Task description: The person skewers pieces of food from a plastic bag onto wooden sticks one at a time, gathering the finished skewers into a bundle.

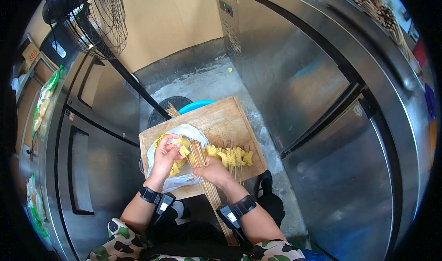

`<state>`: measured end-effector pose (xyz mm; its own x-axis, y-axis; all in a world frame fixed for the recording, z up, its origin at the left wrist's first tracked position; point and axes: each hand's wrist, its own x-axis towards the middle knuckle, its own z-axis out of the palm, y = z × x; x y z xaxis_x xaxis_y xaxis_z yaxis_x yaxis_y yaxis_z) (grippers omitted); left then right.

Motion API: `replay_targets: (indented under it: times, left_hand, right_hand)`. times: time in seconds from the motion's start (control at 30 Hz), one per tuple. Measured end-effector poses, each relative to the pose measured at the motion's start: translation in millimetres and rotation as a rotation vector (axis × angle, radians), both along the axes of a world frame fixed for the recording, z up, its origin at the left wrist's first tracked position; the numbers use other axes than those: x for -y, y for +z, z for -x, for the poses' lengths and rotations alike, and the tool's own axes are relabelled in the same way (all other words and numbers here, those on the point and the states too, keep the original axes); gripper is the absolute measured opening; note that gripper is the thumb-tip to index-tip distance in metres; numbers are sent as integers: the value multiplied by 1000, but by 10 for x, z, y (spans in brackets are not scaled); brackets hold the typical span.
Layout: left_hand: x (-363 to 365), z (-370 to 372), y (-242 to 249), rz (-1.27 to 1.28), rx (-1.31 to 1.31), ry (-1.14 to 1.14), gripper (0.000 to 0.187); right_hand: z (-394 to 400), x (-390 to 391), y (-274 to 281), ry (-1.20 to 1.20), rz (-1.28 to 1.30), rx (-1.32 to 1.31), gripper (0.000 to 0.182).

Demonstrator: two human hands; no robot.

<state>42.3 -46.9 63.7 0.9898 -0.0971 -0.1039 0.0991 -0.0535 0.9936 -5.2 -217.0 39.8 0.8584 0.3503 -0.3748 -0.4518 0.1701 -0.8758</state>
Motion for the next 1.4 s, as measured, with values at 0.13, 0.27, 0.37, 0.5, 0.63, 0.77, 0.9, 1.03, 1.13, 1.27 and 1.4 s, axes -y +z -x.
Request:
replay_targets:
  times: [0.13,0.27,0.37,0.5,0.63,0.77,0.9,1.03,1.13,1.27,1.4]
  left_hand:
    - [-33,-39,-21,11,-110,-13,16]
    - [-65,-57,21,88,-349,-20,17]
    - [-41,-11,25,122,-477,-55,18]
    - [53,159,-68,156,-491,-52,22]
    - [-274,245,-200,-222,-141,-80,20]
    - [-592,359,-152,-1134,236,-190,22]
    - [-602,412,-277,-1285,305,-274,26]
    - [-615,430,-343,-1348,292,-342,26]
    - [-639,460,-370,-1395,305,-351,23]
    - [-660,438,-478,-1403,292,-351,21]
    - [-850,317,-647,-826,63,-273,14]
  right_hand:
    - [-1,14,24,28,-2,11,7]
    - [8,8,-6,26,-23,30,6]
    - [-7,20,-58,2,12,19,7]
    - [-13,36,-84,-87,113,75,14]
    - [6,37,-102,-119,299,186,26]
    - [16,63,-48,-100,216,187,25]
    - [47,115,145,-65,2,84,23]
    - [54,201,175,-42,-40,-10,22]
    - [41,211,143,-31,4,-10,22]
    - [36,192,195,-54,48,30,18]
    - [37,165,143,-109,19,128,17]
